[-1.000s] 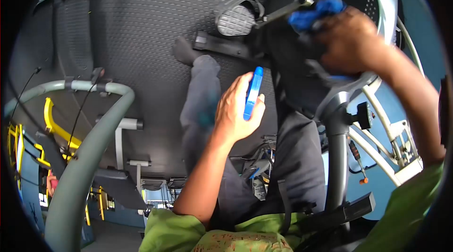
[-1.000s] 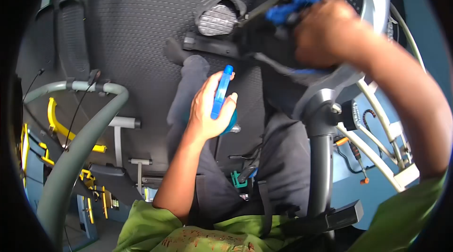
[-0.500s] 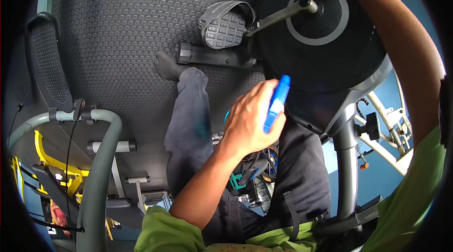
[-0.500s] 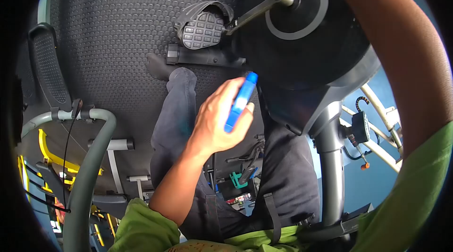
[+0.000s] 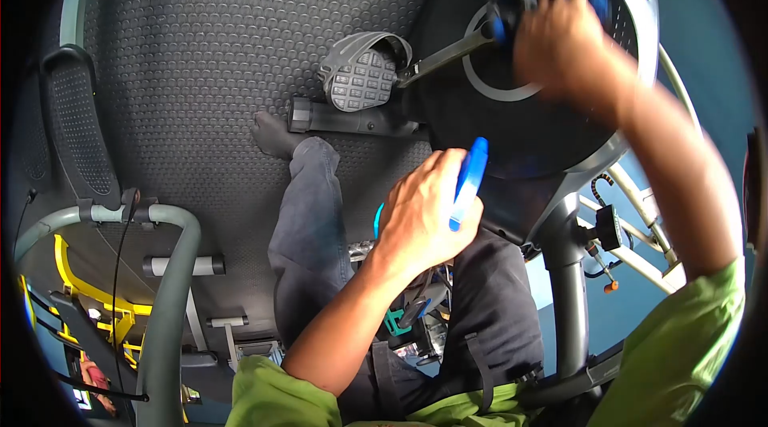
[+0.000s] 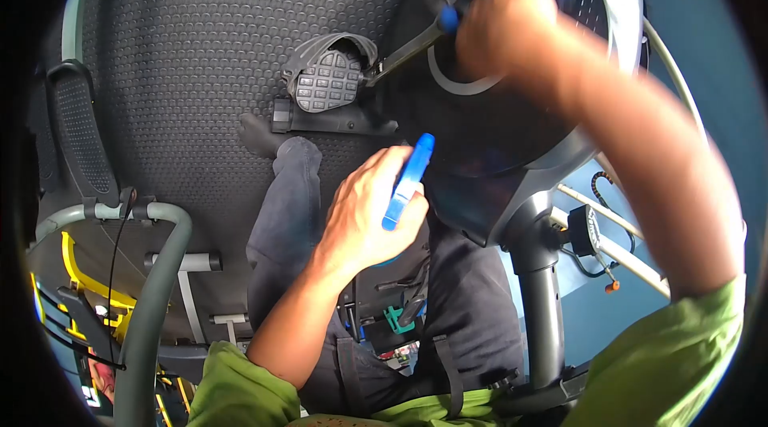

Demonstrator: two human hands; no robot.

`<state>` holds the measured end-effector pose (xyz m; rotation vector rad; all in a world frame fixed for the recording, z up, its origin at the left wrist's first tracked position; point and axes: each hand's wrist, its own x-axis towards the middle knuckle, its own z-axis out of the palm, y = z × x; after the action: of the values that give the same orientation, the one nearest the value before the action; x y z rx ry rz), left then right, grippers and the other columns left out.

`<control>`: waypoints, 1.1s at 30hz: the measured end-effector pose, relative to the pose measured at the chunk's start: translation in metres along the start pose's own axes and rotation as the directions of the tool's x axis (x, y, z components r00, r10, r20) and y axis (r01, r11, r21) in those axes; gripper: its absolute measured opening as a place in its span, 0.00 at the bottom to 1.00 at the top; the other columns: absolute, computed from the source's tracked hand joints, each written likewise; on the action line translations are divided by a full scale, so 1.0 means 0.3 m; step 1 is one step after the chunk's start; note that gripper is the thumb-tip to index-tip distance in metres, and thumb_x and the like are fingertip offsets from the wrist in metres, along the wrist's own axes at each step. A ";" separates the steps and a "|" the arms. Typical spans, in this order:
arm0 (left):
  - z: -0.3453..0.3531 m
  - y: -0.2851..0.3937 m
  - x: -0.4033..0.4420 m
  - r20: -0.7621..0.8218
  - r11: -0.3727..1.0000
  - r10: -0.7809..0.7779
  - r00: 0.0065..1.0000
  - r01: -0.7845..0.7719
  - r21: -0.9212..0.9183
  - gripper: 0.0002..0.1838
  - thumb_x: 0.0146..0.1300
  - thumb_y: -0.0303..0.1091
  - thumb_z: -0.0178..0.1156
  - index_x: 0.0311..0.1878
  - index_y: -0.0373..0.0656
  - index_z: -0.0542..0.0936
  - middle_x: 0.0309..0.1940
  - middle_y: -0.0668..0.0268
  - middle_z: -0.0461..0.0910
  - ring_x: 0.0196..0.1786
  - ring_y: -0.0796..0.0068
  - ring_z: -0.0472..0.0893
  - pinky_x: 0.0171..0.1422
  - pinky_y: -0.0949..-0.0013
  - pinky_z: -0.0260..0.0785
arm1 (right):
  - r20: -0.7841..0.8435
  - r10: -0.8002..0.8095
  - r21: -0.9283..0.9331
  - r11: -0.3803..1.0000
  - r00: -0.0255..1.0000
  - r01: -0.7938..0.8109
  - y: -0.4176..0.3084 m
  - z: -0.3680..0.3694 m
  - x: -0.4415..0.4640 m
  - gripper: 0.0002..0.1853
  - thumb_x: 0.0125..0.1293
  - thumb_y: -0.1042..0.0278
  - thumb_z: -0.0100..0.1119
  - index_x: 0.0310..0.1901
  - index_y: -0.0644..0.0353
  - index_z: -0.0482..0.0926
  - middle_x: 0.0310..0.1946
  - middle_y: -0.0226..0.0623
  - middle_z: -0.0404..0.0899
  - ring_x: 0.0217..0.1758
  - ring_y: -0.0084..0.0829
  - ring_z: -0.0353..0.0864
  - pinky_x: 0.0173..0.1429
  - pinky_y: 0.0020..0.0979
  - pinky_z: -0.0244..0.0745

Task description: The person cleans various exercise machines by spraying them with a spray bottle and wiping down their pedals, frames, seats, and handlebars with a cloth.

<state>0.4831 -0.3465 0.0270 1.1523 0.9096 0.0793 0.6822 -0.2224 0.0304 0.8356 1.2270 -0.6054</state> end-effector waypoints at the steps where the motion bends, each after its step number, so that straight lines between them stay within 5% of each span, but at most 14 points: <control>1: -0.004 -0.007 0.004 -0.022 1.000 0.012 1.000 -0.011 0.022 0.19 0.53 0.30 0.61 0.49 0.37 0.74 0.36 0.53 0.78 0.39 0.46 0.81 0.46 0.51 0.74 | 0.049 -0.026 -0.031 0.999 0.998 0.028 -0.085 0.016 -0.077 0.31 0.71 0.56 0.41 0.67 0.73 0.67 0.68 0.62 0.67 0.69 0.57 0.69 0.68 0.59 0.59; 8: -0.055 -0.052 0.012 -0.100 0.991 0.048 0.994 -0.035 0.131 0.23 0.54 0.29 0.61 0.54 0.37 0.73 0.39 0.52 0.80 0.40 0.48 0.82 0.48 0.52 0.75 | 0.014 -0.135 -0.321 0.938 0.991 0.133 -0.242 -0.046 -0.083 0.16 0.65 0.61 0.55 0.49 0.52 0.87 0.50 0.36 0.86 0.55 0.45 0.83 0.58 0.55 0.72; 10: -0.070 -0.060 0.010 -0.124 0.993 0.033 0.992 -0.019 0.113 0.23 0.54 0.29 0.61 0.54 0.36 0.73 0.38 0.52 0.80 0.40 0.48 0.82 0.48 0.53 0.75 | 0.057 -0.181 0.041 0.983 0.982 0.179 -0.133 -0.098 -0.071 0.19 0.61 0.52 0.61 0.47 0.54 0.88 0.48 0.36 0.87 0.53 0.45 0.84 0.52 0.59 0.76; 12: -0.080 -0.062 0.002 -0.110 0.997 -0.005 0.994 0.014 0.081 0.22 0.54 0.29 0.60 0.54 0.36 0.73 0.38 0.51 0.79 0.40 0.47 0.82 0.48 0.52 0.75 | -0.334 0.080 0.078 0.995 0.939 -0.057 -0.013 -0.117 -0.042 0.10 0.59 0.63 0.59 0.34 0.54 0.88 0.41 0.36 0.88 0.45 0.35 0.88 0.45 0.34 0.80; 14: -0.084 -0.065 0.001 -0.114 0.998 -0.022 0.993 0.029 0.053 0.22 0.55 0.29 0.60 0.54 0.36 0.74 0.38 0.50 0.79 0.41 0.45 0.81 0.48 0.52 0.75 | -0.226 -0.029 -0.089 0.996 0.974 0.009 0.103 -0.142 0.157 0.09 0.57 0.60 0.60 0.31 0.54 0.86 0.45 0.40 0.87 0.46 0.37 0.87 0.42 0.29 0.80; 16: -0.076 -0.074 -0.001 -0.132 0.998 0.011 0.991 -0.003 0.061 0.21 0.55 0.29 0.60 0.54 0.35 0.73 0.39 0.49 0.79 0.41 0.44 0.81 0.48 0.52 0.75 | -0.204 -0.581 -0.393 0.786 0.788 0.477 0.164 0.003 0.540 0.13 0.56 0.58 0.61 0.36 0.56 0.87 0.50 0.43 0.85 0.52 0.36 0.85 0.51 0.34 0.79; 18: -0.084 -0.087 -0.010 -0.122 0.999 0.018 0.992 -0.012 0.049 0.21 0.55 0.29 0.60 0.53 0.35 0.73 0.40 0.48 0.79 0.41 0.43 0.81 0.48 0.52 0.75 | -0.233 -0.447 -0.173 0.893 0.864 0.415 0.024 0.103 0.686 0.16 0.58 0.58 0.58 0.42 0.58 0.88 0.56 0.43 0.82 0.58 0.36 0.81 0.62 0.37 0.73; 20: -0.100 -0.104 -0.029 -0.108 0.999 -0.029 0.994 0.034 0.041 0.21 0.55 0.29 0.60 0.53 0.35 0.73 0.40 0.48 0.79 0.41 0.44 0.81 0.48 0.52 0.75 | -0.028 -0.552 0.562 0.681 0.833 0.470 -0.184 -0.019 0.605 0.19 0.60 0.57 0.55 0.46 0.57 0.87 0.54 0.39 0.83 0.61 0.35 0.78 0.68 0.38 0.67; 22: -0.104 -0.118 -0.045 -0.120 0.995 -0.058 0.991 0.067 0.068 0.22 0.55 0.29 0.60 0.54 0.35 0.73 0.40 0.48 0.79 0.41 0.44 0.81 0.48 0.52 0.75 | -0.025 -0.598 0.625 0.616 0.801 0.479 -0.195 -0.017 0.646 0.19 0.57 0.60 0.54 0.47 0.56 0.86 0.49 0.40 0.84 0.53 0.40 0.81 0.56 0.41 0.74; 24: -0.106 -0.118 -0.059 -0.111 0.994 -0.060 0.992 0.069 0.082 0.22 0.55 0.29 0.60 0.54 0.35 0.73 0.40 0.48 0.79 0.41 0.44 0.81 0.47 0.52 0.75 | -0.034 -0.592 0.398 0.731 0.805 0.554 -0.172 0.006 0.732 0.16 0.57 0.58 0.60 0.42 0.57 0.88 0.50 0.41 0.84 0.59 0.37 0.79 0.61 0.43 0.69; 26: -0.113 -0.113 -0.046 -0.124 0.993 -0.021 0.992 0.035 0.111 0.22 0.55 0.29 0.60 0.54 0.35 0.73 0.40 0.49 0.79 0.41 0.45 0.81 0.47 0.52 0.74 | -0.253 -0.065 0.206 0.971 0.965 0.119 -0.119 0.030 0.711 0.16 0.58 0.57 0.62 0.46 0.52 0.88 0.51 0.39 0.84 0.61 0.36 0.78 0.64 0.53 0.64; 29: -0.121 -0.107 -0.042 -0.120 0.996 -0.063 0.991 0.070 0.055 0.21 0.55 0.29 0.60 0.54 0.36 0.73 0.40 0.49 0.79 0.40 0.44 0.81 0.46 0.52 0.74 | -0.219 -0.027 0.120 0.991 0.975 0.054 -0.147 -0.001 0.735 0.26 0.67 0.49 0.48 0.60 0.54 0.80 0.60 0.41 0.78 0.67 0.42 0.73 0.64 0.51 0.64; 32: -0.122 -0.119 -0.048 -0.117 0.995 -0.091 0.989 0.094 0.019 0.21 0.55 0.30 0.60 0.54 0.36 0.73 0.40 0.49 0.80 0.41 0.44 0.81 0.47 0.52 0.74 | 0.239 -0.676 -0.224 0.660 0.697 0.717 -0.339 0.120 1.098 0.23 0.69 0.53 0.47 0.53 0.59 0.83 0.57 0.43 0.81 0.60 0.41 0.81 0.61 0.57 0.70; 33: -0.122 -0.120 -0.052 -0.116 0.996 -0.092 0.989 0.094 0.013 0.21 0.55 0.30 0.60 0.54 0.36 0.73 0.40 0.49 0.80 0.41 0.44 0.81 0.47 0.52 0.74 | 0.245 -0.674 -0.225 0.659 0.697 0.717 -0.332 0.133 1.085 0.23 0.69 0.53 0.47 0.53 0.59 0.83 0.57 0.43 0.81 0.60 0.41 0.81 0.61 0.57 0.70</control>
<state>0.4353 -0.3426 0.0031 1.1295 1.0673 0.0625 0.7069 -0.3007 -0.3024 0.0087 1.4594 -1.0442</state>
